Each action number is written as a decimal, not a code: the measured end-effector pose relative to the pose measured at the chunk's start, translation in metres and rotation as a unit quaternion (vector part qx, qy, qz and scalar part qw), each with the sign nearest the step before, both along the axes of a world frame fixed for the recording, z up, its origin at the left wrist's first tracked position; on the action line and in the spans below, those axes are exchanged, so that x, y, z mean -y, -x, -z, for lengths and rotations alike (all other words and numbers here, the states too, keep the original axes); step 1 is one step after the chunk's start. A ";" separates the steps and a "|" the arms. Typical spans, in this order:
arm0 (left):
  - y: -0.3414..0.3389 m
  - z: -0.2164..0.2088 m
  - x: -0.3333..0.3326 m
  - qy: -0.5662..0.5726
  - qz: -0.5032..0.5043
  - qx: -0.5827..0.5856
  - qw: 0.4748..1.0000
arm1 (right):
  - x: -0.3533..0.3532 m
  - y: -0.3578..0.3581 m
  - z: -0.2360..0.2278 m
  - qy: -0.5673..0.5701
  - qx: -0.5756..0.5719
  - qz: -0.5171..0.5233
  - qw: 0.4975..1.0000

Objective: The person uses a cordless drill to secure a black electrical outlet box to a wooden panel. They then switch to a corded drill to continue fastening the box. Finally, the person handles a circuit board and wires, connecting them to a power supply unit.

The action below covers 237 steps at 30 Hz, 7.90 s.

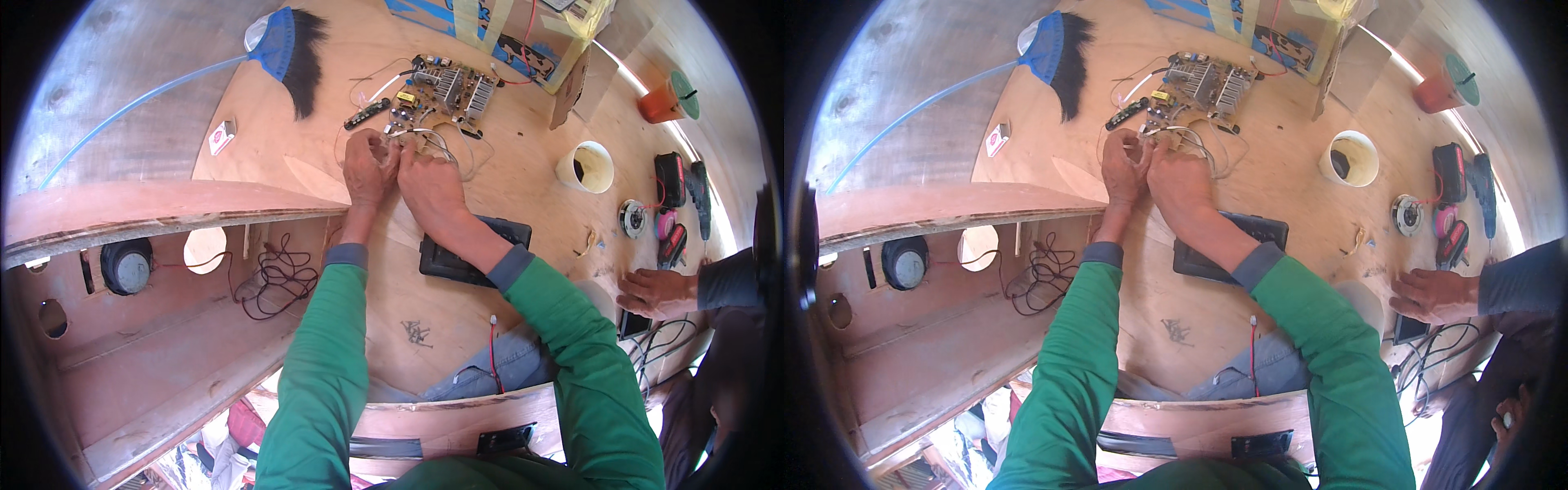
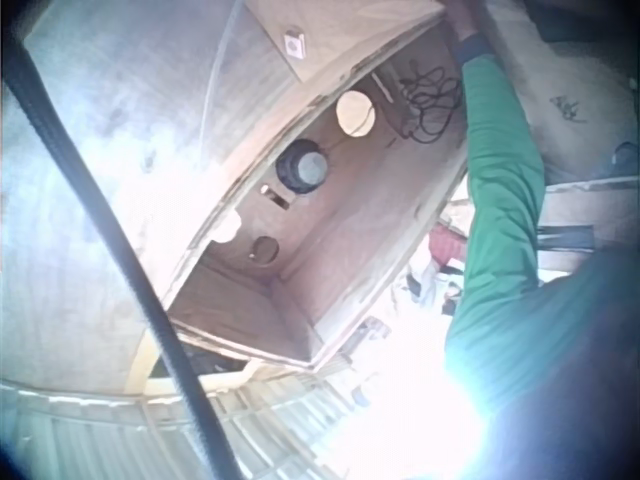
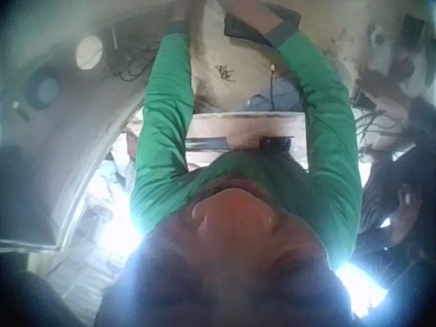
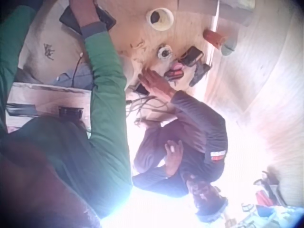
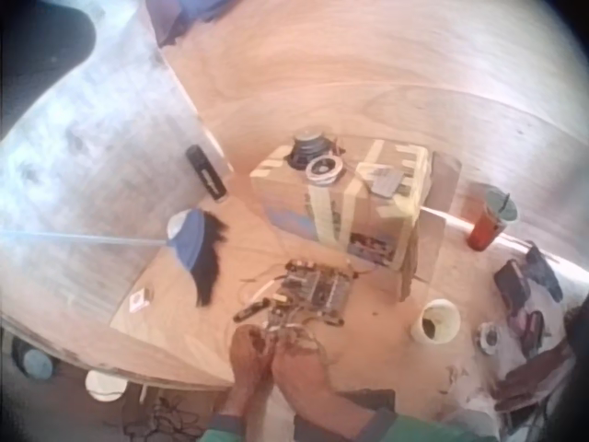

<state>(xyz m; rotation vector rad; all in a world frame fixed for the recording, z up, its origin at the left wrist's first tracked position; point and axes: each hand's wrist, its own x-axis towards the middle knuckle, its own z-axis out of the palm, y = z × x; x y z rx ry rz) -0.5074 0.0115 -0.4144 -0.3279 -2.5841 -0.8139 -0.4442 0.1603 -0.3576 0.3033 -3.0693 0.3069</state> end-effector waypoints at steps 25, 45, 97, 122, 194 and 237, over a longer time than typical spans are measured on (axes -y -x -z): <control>-0.011 0.003 -0.003 0.012 0.047 0.019 0.999 | -0.007 0.017 0.004 0.274 0.002 0.136 0.952; -0.006 0.005 0.002 0.023 0.082 0.043 0.995 | -0.080 -0.016 -0.008 0.276 -0.048 0.209 0.937; -0.003 0.020 0.002 0.024 0.098 -0.032 0.994 | -0.016 0.008 0.014 0.059 -0.072 0.086 0.992; 0.002 0.013 0.006 0.035 0.124 0.053 0.990 | 0.040 0.007 0.002 0.275 0.004 0.353 0.894; -0.054 -0.150 -0.041 -0.287 -0.053 0.239 0.926 | -0.074 0.009 -0.086 0.045 -0.269 -0.144 0.951; -0.054 -0.129 -0.018 -0.112 0.081 0.048 0.989 | -0.087 0.012 -0.063 0.033 -0.304 -0.216 0.927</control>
